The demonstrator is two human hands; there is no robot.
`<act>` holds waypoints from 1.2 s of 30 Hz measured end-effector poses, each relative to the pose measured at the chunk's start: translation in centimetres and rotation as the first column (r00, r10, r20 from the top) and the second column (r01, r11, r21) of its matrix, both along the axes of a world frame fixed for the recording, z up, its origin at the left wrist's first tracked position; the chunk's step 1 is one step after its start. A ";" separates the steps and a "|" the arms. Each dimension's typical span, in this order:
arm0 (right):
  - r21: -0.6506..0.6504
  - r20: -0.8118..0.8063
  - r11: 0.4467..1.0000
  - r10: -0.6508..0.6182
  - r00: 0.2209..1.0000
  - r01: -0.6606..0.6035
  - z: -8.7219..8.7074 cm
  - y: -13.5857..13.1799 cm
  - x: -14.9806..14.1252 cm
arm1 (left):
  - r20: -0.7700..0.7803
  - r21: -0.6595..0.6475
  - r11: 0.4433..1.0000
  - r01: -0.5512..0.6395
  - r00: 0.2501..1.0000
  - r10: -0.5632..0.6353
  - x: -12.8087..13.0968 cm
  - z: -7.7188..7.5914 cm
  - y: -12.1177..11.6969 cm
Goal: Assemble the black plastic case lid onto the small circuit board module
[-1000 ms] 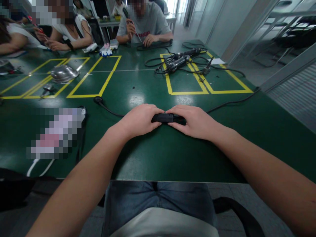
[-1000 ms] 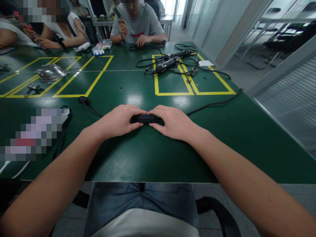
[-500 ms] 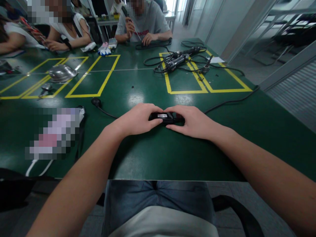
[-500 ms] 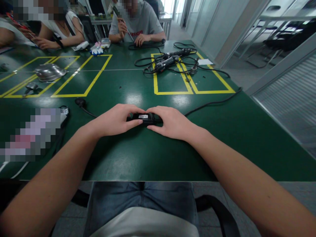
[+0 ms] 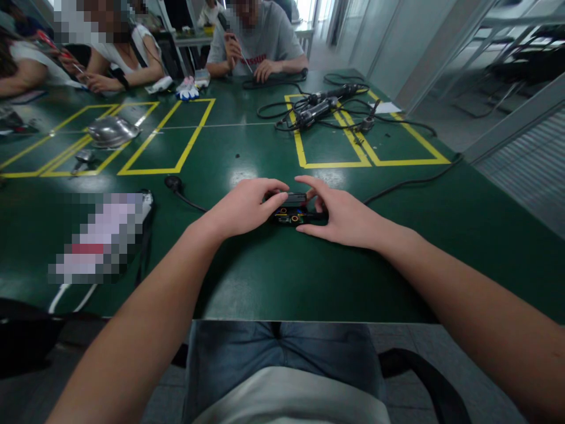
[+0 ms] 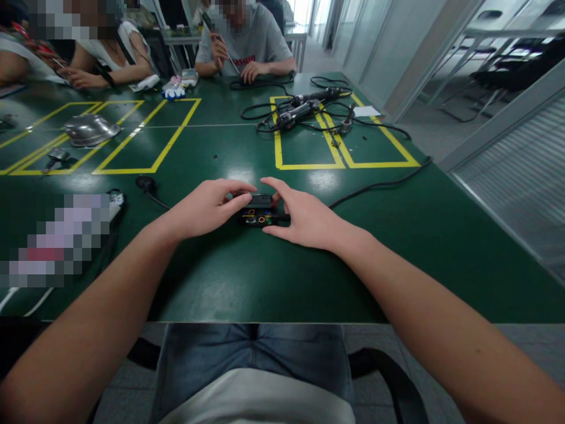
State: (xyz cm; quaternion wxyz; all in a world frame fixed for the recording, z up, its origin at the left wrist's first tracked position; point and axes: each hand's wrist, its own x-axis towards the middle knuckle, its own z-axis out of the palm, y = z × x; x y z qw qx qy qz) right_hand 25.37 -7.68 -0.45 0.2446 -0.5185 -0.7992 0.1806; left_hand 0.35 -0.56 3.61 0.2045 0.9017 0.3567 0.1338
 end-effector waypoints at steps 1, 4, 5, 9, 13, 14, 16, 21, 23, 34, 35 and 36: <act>0.001 -0.012 1.000 0.001 1.000 -0.001 0.0 0.0 0.0 | -0.015 0.032 0.999 -0.035 0.999 0.036 0.0 -0.1 0.1; -0.014 -0.043 1.000 0.013 0.999 -0.014 0.3 -0.2 0.2 | -0.075 0.146 0.983 -0.114 0.989 0.126 -0.1 -0.6 0.5; -0.023 -0.050 0.999 0.022 0.999 -0.023 0.4 -0.2 0.2 | -0.097 0.175 0.977 -0.124 0.985 0.143 -0.2 -0.8 0.6; -0.039 -0.049 0.998 0.045 0.998 -0.047 1.2 -0.2 0.4 | -0.144 0.178 0.976 -0.124 0.978 0.150 -0.4 -1.6 1.2; -0.044 -0.066 0.998 0.041 0.997 -0.044 1.4 0.0 0.5 | -0.075 0.184 0.979 -0.087 0.992 0.102 -0.8 -1.8 1.4; -0.042 -0.069 0.998 0.039 0.997 -0.042 1.4 0.0 0.5 | -0.047 0.193 0.977 -0.085 0.994 0.096 -0.9 -1.7 1.4; -0.040 -0.067 0.999 0.034 0.997 -0.037 1.2 0.1 0.5 | -0.013 0.199 0.974 -0.108 0.994 0.113 -1.2 -1.0 1.3; -0.044 -0.070 0.999 0.026 0.997 -0.030 1.0 0.2 0.6 | -0.087 0.053 0.998 -0.038 0.995 0.042 -1.3 0.7 0.7; -0.051 -0.074 0.998 0.022 0.997 -0.026 1.0 0.2 0.6 | -0.115 -0.011 1.000 0.006 0.993 -0.007 -1.1 0.8 0.4; -0.080 -0.100 0.997 -0.001 0.995 -0.006 1.0 0.3 0.4 | -0.118 -0.103 0.992 0.078 0.989 -0.090 -0.9 0.3 0.2; -0.074 -0.102 0.997 -0.004 0.995 -0.004 1.0 0.3 0.4 | -0.117 -0.110 0.991 0.073 0.989 -0.086 -0.9 0.3 0.2; -0.068 -0.105 0.998 -0.005 0.994 -0.002 1.0 0.3 0.4 | -0.116 -0.119 0.991 0.068 0.990 -0.082 -0.9 0.3 0.2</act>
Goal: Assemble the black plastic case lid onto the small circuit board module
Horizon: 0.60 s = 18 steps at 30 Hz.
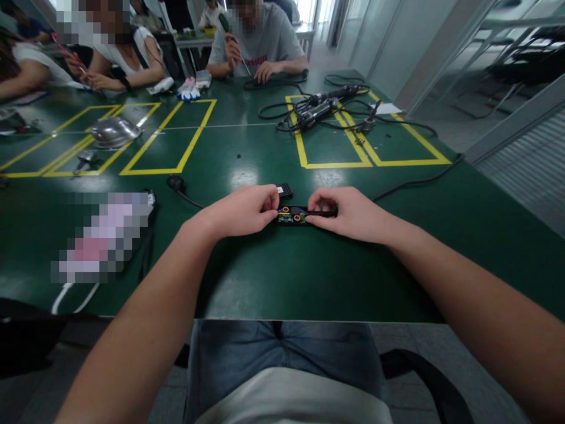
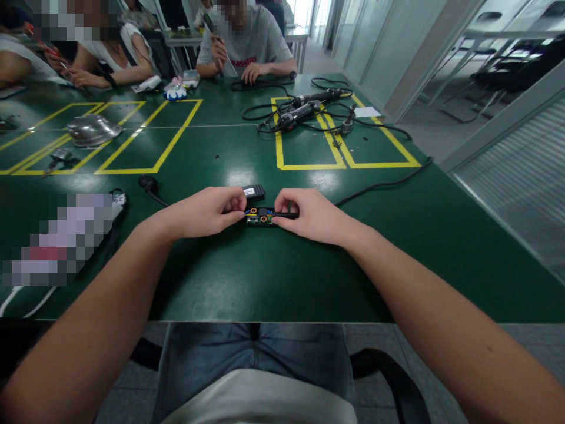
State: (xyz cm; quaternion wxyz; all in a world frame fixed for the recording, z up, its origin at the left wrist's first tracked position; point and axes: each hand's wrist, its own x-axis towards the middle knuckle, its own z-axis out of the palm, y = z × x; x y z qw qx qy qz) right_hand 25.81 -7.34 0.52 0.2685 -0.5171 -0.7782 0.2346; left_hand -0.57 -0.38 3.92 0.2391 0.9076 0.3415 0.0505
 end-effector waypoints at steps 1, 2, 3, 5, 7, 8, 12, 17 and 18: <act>0.004 -0.003 1.000 -0.001 1.000 0.001 0.0 0.0 0.0 | -0.002 -0.010 1.000 -0.006 1.000 0.006 0.0 0.0 0.0; 0.006 -0.007 1.000 0.000 1.000 0.000 0.0 0.0 0.0 | -0.006 -0.018 1.000 -0.011 1.000 0.011 0.0 -0.1 0.0; 0.008 -0.010 1.000 0.001 1.000 -0.001 0.0 0.0 0.0 | -0.013 -0.022 1.000 -0.014 1.000 0.014 0.0 -0.1 0.0; 0.014 -0.013 1.000 0.001 1.000 -0.001 0.0 0.1 0.0 | -0.027 -0.015 1.000 -0.014 1.000 0.013 -0.1 -0.2 0.0; 0.019 -0.012 1.000 -0.001 1.000 0.002 -0.1 0.0 0.0 | -0.031 0.004 1.000 -0.007 0.999 0.007 -0.1 -0.1 0.1; 0.023 -0.010 1.000 -0.003 1.000 0.003 -0.1 0.0 0.0 | -0.029 0.009 1.000 -0.001 1.000 0.001 -0.2 -0.1 0.1; 0.056 -0.011 0.998 -0.007 1.000 0.007 0.0 -0.2 0.0 | 0.003 0.000 1.000 0.003 1.000 -0.003 -0.3 0.3 0.1; 0.085 -0.033 0.996 -0.020 0.999 0.023 0.3 -0.2 0.3 | 0.053 0.014 0.999 -0.039 0.998 0.038 -0.4 0.9 0.1; 0.083 -0.032 0.996 -0.024 0.999 0.027 0.3 -0.2 0.4 | 0.058 0.020 0.999 -0.043 0.997 0.042 -0.4 0.9 0.2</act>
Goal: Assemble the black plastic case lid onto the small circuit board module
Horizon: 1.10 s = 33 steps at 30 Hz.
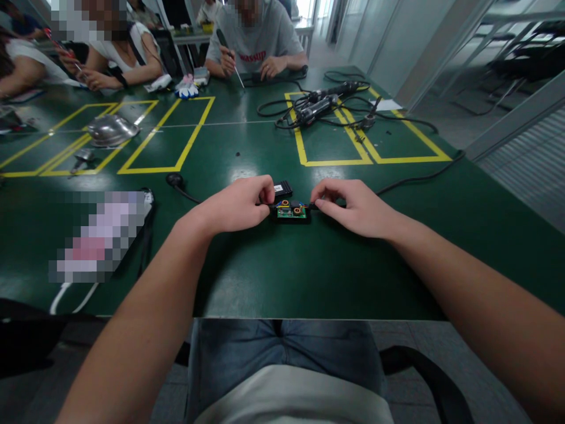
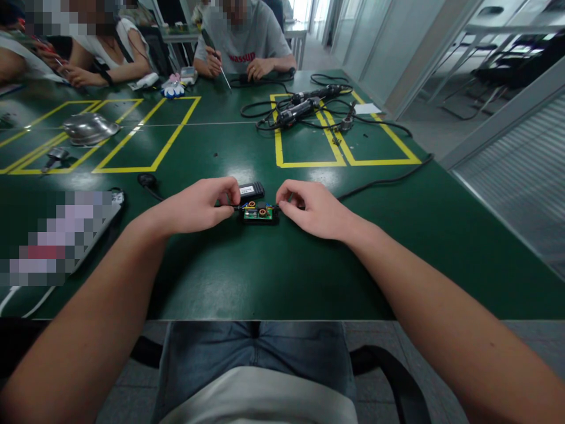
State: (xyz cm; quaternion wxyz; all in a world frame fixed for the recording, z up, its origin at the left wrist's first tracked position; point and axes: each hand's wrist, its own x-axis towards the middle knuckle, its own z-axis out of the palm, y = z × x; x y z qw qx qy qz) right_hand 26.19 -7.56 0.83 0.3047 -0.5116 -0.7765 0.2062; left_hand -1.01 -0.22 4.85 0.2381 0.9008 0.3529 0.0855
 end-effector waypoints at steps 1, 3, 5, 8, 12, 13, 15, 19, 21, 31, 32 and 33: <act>-0.005 0.002 1.000 -0.002 1.000 0.002 0.0 0.0 0.1 | 0.001 0.005 1.000 -0.001 1.000 0.001 0.0 0.0 0.0; -0.023 0.001 1.000 0.004 1.000 -0.004 0.0 0.1 0.3 | -0.009 0.005 1.000 0.000 1.000 0.000 -0.1 0.1 0.1; -0.044 -0.004 0.999 0.014 1.000 -0.015 -0.1 0.1 0.4 | -0.030 0.001 1.000 -0.004 1.000 0.004 -0.1 0.1 0.1; -0.055 -0.010 0.998 0.022 1.000 -0.022 -0.1 0.0 0.4 | -0.057 -0.009 1.000 -0.010 0.998 0.010 -0.1 0.1 0.1; -0.065 -0.005 0.998 0.028 1.000 -0.028 0.0 -0.1 0.3 | -0.070 -0.032 0.999 -0.011 0.997 0.009 0.0 0.2 0.0; -0.069 -0.002 0.997 0.030 1.000 -0.030 0.0 -0.1 0.3 | -0.074 -0.037 0.999 -0.014 0.997 0.012 0.0 0.2 0.0; -0.075 0.006 0.997 0.034 0.999 -0.033 0.0 -0.1 0.3 | -0.090 -0.037 0.999 -0.024 0.996 0.021 0.1 0.2 -0.1; -0.073 0.021 0.997 0.042 0.999 -0.041 -0.1 0.0 0.2 | -0.111 -0.024 1.000 -0.017 0.994 0.014 0.0 0.1 0.0; -0.062 0.026 0.997 0.048 0.998 -0.047 -0.1 0.0 0.2 | -0.098 -0.024 1.000 0.002 0.995 -0.004 -0.1 0.0 0.1; -0.053 0.075 0.997 0.068 0.995 -0.064 0.4 0.0 0.3 | -0.087 -0.039 0.999 -0.009 0.996 0.006 -0.1 0.2 0.5; -0.054 0.082 0.997 0.066 0.994 -0.062 0.4 0.0 0.3 | -0.097 -0.032 0.999 -0.010 0.995 0.007 -0.1 0.3 0.4; -0.054 0.088 0.997 0.064 0.994 -0.060 0.5 0.0 0.3 | -0.104 -0.026 1.000 -0.008 0.995 0.005 -0.1 0.3 0.4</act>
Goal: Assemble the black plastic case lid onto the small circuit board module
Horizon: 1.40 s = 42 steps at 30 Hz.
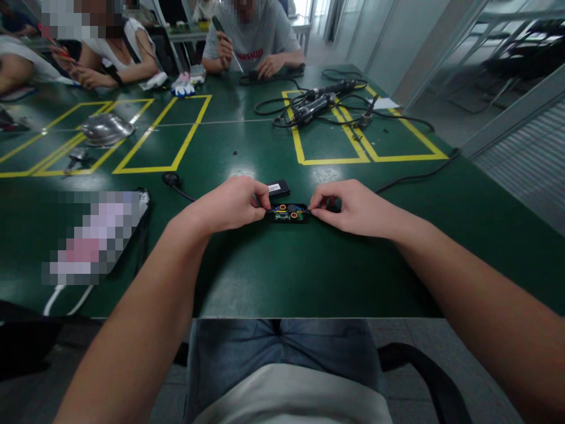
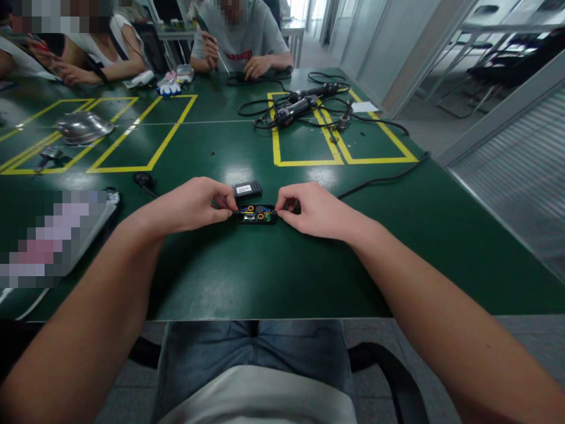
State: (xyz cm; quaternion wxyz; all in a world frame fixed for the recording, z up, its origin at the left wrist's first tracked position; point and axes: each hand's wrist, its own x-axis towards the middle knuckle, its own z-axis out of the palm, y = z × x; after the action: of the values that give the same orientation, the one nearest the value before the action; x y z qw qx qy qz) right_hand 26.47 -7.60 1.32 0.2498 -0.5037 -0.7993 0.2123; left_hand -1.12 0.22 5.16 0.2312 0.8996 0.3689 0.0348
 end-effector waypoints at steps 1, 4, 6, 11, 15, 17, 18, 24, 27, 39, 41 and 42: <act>0.001 0.003 1.000 -0.001 1.000 0.001 0.0 0.0 0.0 | -0.004 0.005 1.000 0.002 1.000 -0.002 0.0 0.0 0.0; -0.007 -0.004 1.000 0.000 1.000 0.000 0.1 0.0 0.0 | -0.017 0.030 1.000 0.002 1.000 -0.001 0.1 0.1 -0.1; -0.022 -0.013 1.000 0.003 1.000 -0.003 0.1 0.1 0.1 | -0.024 0.063 0.998 -0.009 1.000 0.010 0.3 0.1 -0.2; -0.071 -0.031 0.997 0.000 1.000 -0.002 0.1 0.2 0.2 | -0.029 0.077 0.997 -0.023 0.999 0.025 0.6 0.0 -0.3; -0.092 -0.061 0.996 -0.001 0.998 -0.005 0.0 0.3 0.4 | -0.018 0.099 0.995 0.011 1.000 -0.010 0.3 -0.2 -0.2; -0.092 -0.079 0.996 0.000 0.997 -0.008 -0.2 0.3 0.4 | 0.006 0.146 0.988 0.041 0.999 -0.042 0.2 -0.4 -0.2; -0.092 -0.089 0.996 0.002 0.996 -0.011 -0.3 0.4 0.4 | 0.018 0.177 0.983 0.052 0.998 -0.056 0.3 -0.6 -0.3; -0.092 -0.145 0.995 0.012 0.989 -0.026 -0.7 0.4 0.2 | 0.057 0.297 0.955 0.016 0.998 -0.035 1.4 -1.7 -0.9; -0.069 -0.147 0.998 0.003 0.989 -0.013 -0.9 0.3 0.0 | 0.131 0.348 0.933 -0.091 0.990 0.048 1.7 -2.4 -0.7; -0.068 -0.096 0.998 0.000 0.995 -0.007 -1.0 0.3 -0.2 | 0.141 0.235 0.951 -0.201 0.975 0.171 1.7 -3.7 0.3; -0.069 -0.092 0.998 0.003 0.996 -0.009 -1.0 0.3 -0.2 | 0.140 0.228 0.952 -0.204 0.974 0.176 1.8 -3.8 0.2; -0.069 -0.098 0.998 0.004 0.995 -0.011 -1.0 0.2 -0.2 | 0.143 0.231 0.951 -0.204 0.974 0.174 1.8 -3.8 0.2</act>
State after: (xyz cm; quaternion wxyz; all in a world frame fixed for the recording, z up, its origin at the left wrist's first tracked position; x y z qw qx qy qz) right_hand 26.28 -7.36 0.33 0.2700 -0.4981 -0.7802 0.2653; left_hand 0.64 0.43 1.32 0.1362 0.8778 0.4317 0.1564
